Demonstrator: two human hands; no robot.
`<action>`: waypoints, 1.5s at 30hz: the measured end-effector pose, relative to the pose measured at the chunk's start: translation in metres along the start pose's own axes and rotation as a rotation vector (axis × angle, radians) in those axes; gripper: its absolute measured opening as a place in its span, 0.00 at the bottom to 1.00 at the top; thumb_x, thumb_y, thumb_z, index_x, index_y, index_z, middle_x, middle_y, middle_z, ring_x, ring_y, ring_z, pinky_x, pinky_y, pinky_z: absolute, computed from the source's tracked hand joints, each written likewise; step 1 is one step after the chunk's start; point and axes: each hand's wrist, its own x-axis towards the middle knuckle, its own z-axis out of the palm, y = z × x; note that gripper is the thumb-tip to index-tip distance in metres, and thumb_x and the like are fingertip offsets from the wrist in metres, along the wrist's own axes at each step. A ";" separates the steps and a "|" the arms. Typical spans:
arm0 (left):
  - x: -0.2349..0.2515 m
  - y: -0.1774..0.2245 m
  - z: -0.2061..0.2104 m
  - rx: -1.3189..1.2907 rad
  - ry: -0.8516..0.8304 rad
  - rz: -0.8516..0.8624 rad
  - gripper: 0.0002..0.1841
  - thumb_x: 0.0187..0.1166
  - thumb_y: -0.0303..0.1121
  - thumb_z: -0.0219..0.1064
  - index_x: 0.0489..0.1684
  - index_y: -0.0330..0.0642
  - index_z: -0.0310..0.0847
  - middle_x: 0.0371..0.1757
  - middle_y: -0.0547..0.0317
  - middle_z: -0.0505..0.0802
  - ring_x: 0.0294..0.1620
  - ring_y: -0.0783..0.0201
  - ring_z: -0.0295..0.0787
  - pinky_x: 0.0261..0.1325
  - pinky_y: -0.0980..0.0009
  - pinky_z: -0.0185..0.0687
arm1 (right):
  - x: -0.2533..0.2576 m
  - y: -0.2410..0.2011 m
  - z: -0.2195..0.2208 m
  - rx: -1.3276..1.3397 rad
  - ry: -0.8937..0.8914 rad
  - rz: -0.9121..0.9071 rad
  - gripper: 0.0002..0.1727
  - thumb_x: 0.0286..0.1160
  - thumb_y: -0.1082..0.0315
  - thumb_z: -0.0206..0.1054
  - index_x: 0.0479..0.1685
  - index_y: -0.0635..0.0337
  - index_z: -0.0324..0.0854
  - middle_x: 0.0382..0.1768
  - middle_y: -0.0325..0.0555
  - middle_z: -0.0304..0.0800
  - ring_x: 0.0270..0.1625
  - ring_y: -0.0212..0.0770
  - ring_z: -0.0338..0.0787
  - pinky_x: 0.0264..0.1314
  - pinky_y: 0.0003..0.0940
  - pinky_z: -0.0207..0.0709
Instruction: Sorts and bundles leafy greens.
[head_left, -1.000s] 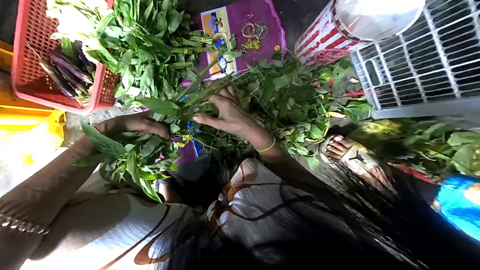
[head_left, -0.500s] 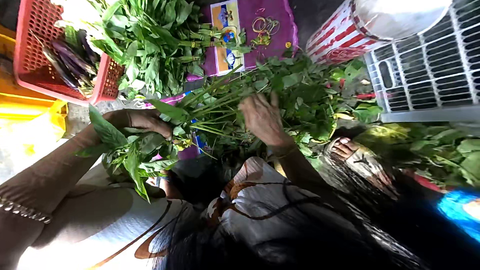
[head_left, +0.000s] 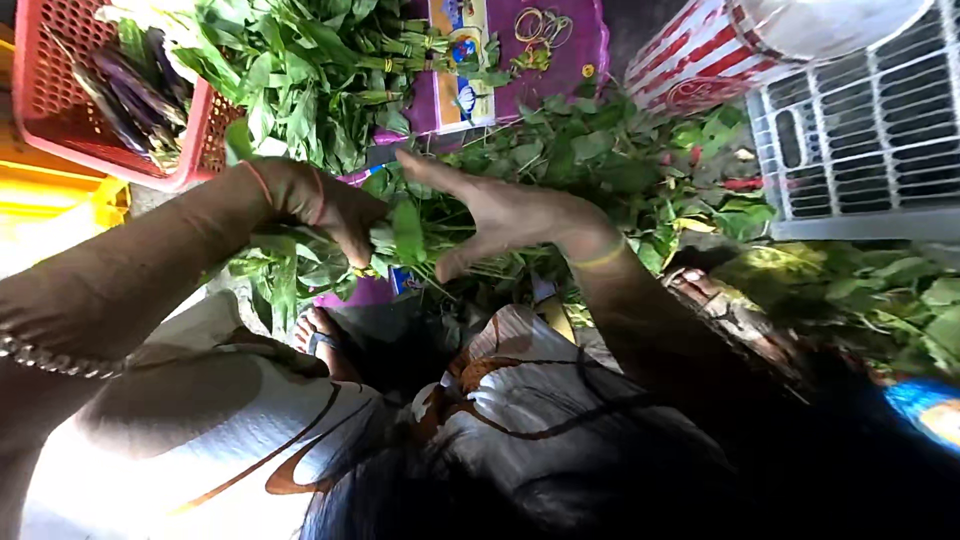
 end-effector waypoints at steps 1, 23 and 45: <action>-0.002 0.008 -0.004 0.035 -0.007 -0.007 0.18 0.74 0.25 0.75 0.61 0.32 0.83 0.44 0.49 0.91 0.44 0.58 0.85 0.56 0.56 0.78 | 0.003 0.009 0.001 0.158 -0.111 0.025 0.73 0.49 0.37 0.82 0.96 0.60 0.39 0.90 0.56 0.59 0.91 0.49 0.61 0.91 0.47 0.57; 0.069 0.016 -0.037 0.288 0.436 -0.345 0.19 0.87 0.42 0.62 0.53 0.31 0.86 0.53 0.32 0.90 0.59 0.32 0.86 0.61 0.28 0.72 | -0.080 0.064 0.052 1.351 0.430 0.331 0.14 0.88 0.61 0.52 0.64 0.48 0.76 0.15 0.27 0.70 0.09 0.20 0.65 0.10 0.14 0.63; 0.226 0.031 0.123 -1.700 0.623 0.120 0.16 0.91 0.46 0.57 0.66 0.50 0.80 0.37 0.60 0.91 0.29 0.66 0.84 0.31 0.68 0.79 | -0.068 0.083 0.071 0.872 0.757 0.773 0.17 0.92 0.48 0.51 0.59 0.49 0.77 0.22 0.32 0.74 0.12 0.25 0.62 0.11 0.20 0.59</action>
